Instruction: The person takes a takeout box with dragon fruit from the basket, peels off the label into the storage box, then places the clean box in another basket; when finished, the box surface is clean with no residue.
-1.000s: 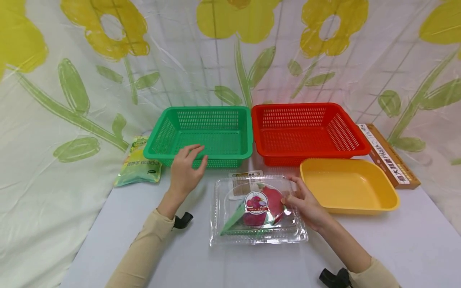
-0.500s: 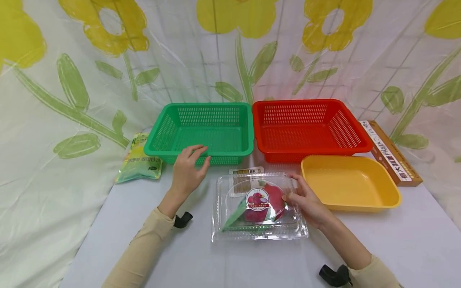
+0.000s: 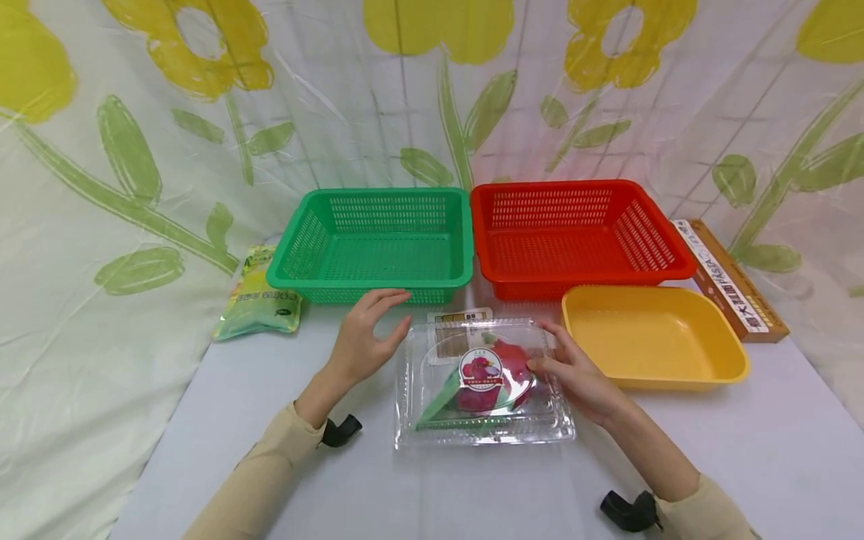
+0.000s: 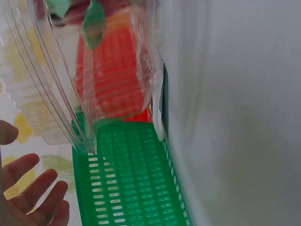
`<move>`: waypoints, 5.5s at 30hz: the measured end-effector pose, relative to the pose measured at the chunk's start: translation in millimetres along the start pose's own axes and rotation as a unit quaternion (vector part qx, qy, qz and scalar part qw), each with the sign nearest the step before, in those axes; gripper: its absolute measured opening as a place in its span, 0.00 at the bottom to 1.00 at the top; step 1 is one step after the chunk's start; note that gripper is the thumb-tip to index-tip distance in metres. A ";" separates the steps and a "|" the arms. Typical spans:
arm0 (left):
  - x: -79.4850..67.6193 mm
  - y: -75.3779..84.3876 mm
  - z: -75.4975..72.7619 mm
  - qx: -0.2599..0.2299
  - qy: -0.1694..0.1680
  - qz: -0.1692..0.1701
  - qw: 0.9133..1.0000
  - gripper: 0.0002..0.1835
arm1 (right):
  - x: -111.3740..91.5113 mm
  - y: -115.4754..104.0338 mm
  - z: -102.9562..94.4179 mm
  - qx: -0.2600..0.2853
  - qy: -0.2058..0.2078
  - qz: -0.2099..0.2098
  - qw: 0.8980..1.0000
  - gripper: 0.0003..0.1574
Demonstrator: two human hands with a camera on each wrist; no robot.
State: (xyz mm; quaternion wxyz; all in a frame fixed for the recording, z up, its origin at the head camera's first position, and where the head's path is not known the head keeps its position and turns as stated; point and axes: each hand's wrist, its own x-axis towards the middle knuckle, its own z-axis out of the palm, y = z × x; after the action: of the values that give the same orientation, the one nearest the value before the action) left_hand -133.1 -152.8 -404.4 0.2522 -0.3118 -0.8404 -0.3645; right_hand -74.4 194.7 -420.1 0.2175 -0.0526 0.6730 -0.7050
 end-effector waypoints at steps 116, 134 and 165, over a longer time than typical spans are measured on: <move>-31.0 13.0 7.3 -0.086 -0.174 -0.055 0.979 0.35 | 9.6 -57.7 52.4 -0.367 0.038 -0.161 0.915 0.17; -31.0 11.2 7.4 -0.079 -0.176 -0.050 0.980 0.36 | 9.0 -64.1 41.1 -0.291 0.078 -0.154 0.941 0.12; -32.3 11.0 7.9 -0.084 -0.173 -0.047 0.980 0.35 | 6.9 -66.0 -84.8 -0.280 0.217 -0.082 0.932 0.21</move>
State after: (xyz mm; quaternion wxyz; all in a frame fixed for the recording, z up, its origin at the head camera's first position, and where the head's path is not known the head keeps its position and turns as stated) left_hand -105.0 -151.8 -425.3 0.0581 -0.3500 -0.8518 -0.3855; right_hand -127.3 270.6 -365.0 -0.0160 -0.0114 0.8672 -0.4975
